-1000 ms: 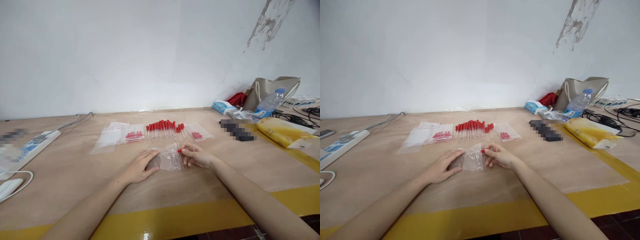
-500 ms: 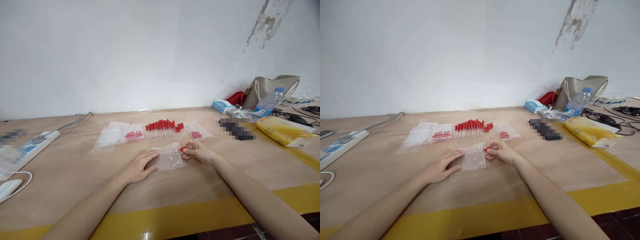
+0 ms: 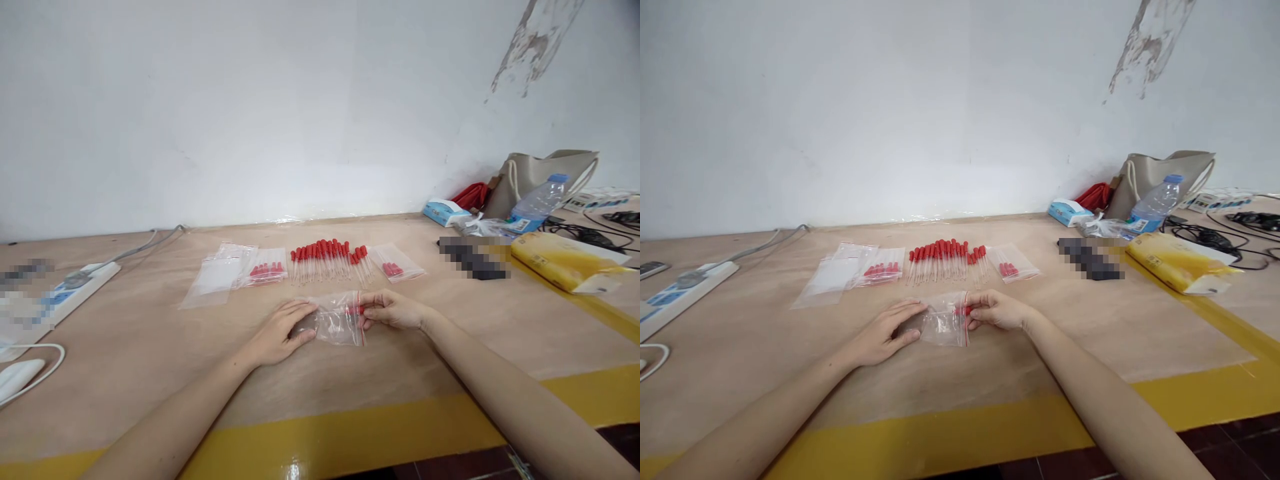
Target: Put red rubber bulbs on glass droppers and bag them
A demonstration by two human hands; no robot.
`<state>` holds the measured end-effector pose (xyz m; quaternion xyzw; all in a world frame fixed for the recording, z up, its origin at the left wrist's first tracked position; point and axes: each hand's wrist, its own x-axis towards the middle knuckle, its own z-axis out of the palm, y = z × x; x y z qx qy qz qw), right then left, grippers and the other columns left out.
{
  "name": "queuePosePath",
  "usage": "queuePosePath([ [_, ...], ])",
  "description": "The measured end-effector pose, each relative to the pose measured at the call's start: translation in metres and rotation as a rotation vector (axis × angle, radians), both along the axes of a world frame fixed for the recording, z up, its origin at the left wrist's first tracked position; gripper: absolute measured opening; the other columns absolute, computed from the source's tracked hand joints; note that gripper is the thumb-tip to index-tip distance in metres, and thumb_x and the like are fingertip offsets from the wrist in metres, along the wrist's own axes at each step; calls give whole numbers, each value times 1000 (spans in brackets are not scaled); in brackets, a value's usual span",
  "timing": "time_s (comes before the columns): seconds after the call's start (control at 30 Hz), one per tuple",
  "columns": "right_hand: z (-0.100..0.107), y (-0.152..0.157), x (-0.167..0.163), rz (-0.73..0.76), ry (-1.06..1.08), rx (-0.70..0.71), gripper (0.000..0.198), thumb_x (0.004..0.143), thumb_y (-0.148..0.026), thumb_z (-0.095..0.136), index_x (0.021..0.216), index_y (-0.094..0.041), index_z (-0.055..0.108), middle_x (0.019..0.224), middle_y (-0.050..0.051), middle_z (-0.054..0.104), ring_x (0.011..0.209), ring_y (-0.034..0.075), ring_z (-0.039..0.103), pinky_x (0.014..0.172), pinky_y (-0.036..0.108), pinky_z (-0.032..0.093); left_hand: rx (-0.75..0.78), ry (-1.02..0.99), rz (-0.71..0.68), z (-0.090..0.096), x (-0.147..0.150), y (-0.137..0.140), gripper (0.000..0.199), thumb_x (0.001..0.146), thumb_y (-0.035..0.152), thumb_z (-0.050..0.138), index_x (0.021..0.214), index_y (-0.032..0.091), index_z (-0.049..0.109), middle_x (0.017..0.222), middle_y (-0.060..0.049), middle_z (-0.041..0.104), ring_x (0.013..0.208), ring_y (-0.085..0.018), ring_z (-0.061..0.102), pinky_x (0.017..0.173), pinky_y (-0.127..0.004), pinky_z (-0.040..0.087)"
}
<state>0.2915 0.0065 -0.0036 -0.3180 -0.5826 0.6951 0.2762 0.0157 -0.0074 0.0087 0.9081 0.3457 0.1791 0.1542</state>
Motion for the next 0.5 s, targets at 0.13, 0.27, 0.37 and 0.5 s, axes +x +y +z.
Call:
queuePosePath([
  [0.13,-4,3,6,-77,-7,-33,32,67,-33,68,92,-14,65,81,4,66,67,8,60,68,23,50,-9,4,0,-1,-2,1,37,89,34,37,125,26,42,126,-3,50,118,-19,42,102,-41,29],
  [0.27,-6,4,4,-171,-24,-76,26,57,-28,74,77,-13,66,71,1,65,63,8,59,65,23,50,-2,-27,-12,-1,-2,1,40,87,34,43,125,25,42,126,-4,50,117,-19,43,100,-40,32],
  [0.37,-6,5,-2,-270,-60,-31,23,56,-28,74,69,-13,63,60,-1,63,54,8,56,57,22,47,-7,-44,-18,0,0,0,39,86,34,44,124,25,44,125,-3,50,117,-19,43,99,-38,34],
  [0.5,-10,6,-8,-390,-214,192,15,60,-25,70,66,-15,61,50,-3,57,44,6,47,45,19,37,-6,-48,-23,1,1,-1,38,86,36,44,123,26,45,124,-3,51,117,-19,43,99,-39,34],
])
